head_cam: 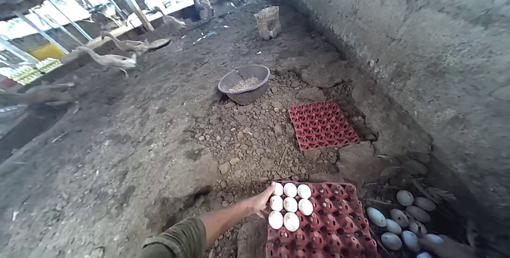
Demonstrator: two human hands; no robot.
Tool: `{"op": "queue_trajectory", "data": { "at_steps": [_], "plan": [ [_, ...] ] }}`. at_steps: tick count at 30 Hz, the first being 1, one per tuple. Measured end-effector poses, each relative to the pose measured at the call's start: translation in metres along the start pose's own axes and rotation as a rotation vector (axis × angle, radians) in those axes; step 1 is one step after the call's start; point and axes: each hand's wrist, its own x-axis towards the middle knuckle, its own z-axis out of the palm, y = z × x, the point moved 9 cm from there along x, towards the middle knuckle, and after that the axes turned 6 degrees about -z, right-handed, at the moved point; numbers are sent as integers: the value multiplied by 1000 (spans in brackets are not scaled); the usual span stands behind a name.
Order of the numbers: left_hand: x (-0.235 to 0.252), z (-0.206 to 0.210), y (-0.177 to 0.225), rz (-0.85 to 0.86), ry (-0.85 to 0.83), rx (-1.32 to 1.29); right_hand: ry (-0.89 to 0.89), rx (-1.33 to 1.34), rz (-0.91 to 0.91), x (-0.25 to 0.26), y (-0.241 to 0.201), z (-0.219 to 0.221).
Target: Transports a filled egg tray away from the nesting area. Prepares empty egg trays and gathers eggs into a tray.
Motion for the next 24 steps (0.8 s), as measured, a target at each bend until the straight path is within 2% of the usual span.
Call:
{"op": "queue_trajectory", "data": {
  "at_steps": [4, 9, 13, 17, 19, 22, 24],
  "plan": [
    [-14, -3, 9, 7, 84, -67, 199, 22, -34, 41, 12, -19],
    [-22, 2, 16, -7, 74, -39, 387, 120, 62, -1, -28, -68],
    [-14, 0, 9, 24, 33, -3, 520, 235, -22, -10, -59, -96],
    [-8, -4, 5, 48, 18, -12, 501, 312, -276, -41, -141, -111],
    [-2, -6, 1, 66, 18, -32, 428, 216, -484, -68, -195, -102],
    [0, -6, -2, 92, 16, -65, 230, -65, -803, -122, -274, -53],
    [-1, -6, -3, 94, 26, -84, 89, -169, -944, -149, -309, -6]
  ]
}}
